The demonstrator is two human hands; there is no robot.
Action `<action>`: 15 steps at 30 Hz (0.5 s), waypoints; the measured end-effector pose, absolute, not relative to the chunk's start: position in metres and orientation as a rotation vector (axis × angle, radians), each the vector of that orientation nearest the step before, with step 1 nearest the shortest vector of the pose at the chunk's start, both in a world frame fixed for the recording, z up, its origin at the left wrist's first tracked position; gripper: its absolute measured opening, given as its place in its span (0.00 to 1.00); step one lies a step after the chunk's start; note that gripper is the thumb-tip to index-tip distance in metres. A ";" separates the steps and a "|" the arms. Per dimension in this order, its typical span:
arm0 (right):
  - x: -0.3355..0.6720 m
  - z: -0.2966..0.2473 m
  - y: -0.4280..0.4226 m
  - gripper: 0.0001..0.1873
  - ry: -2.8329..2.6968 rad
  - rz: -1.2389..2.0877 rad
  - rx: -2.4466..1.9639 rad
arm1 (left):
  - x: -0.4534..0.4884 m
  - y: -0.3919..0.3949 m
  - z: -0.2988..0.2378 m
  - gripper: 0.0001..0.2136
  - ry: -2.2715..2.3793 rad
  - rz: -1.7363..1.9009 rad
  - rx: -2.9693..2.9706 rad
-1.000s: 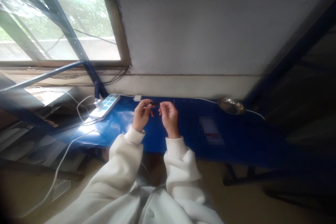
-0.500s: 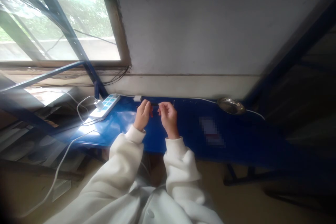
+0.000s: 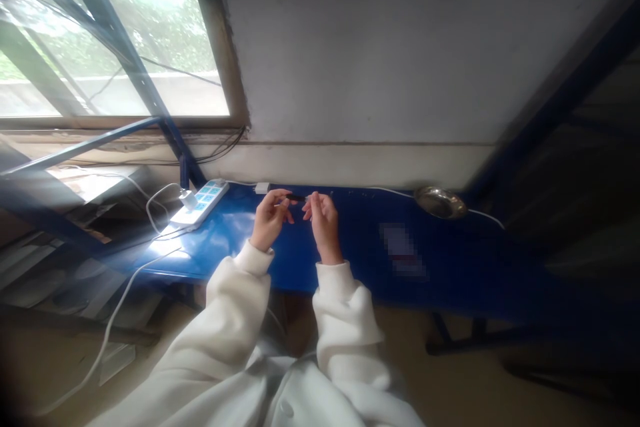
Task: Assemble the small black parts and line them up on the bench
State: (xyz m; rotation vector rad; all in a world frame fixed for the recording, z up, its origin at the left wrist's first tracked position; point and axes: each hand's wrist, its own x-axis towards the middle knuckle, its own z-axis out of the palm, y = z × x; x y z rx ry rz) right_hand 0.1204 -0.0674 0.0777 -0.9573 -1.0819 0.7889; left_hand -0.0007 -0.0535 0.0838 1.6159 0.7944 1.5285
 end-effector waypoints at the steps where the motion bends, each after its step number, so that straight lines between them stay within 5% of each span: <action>1: 0.120 0.078 -0.068 0.20 -1.081 0.786 -0.983 | -0.001 -0.054 0.084 0.13 0.790 1.517 1.622; 15: 0.119 0.076 -0.068 0.23 -1.129 0.685 -1.071 | 0.000 -0.054 0.080 0.13 0.887 1.518 1.636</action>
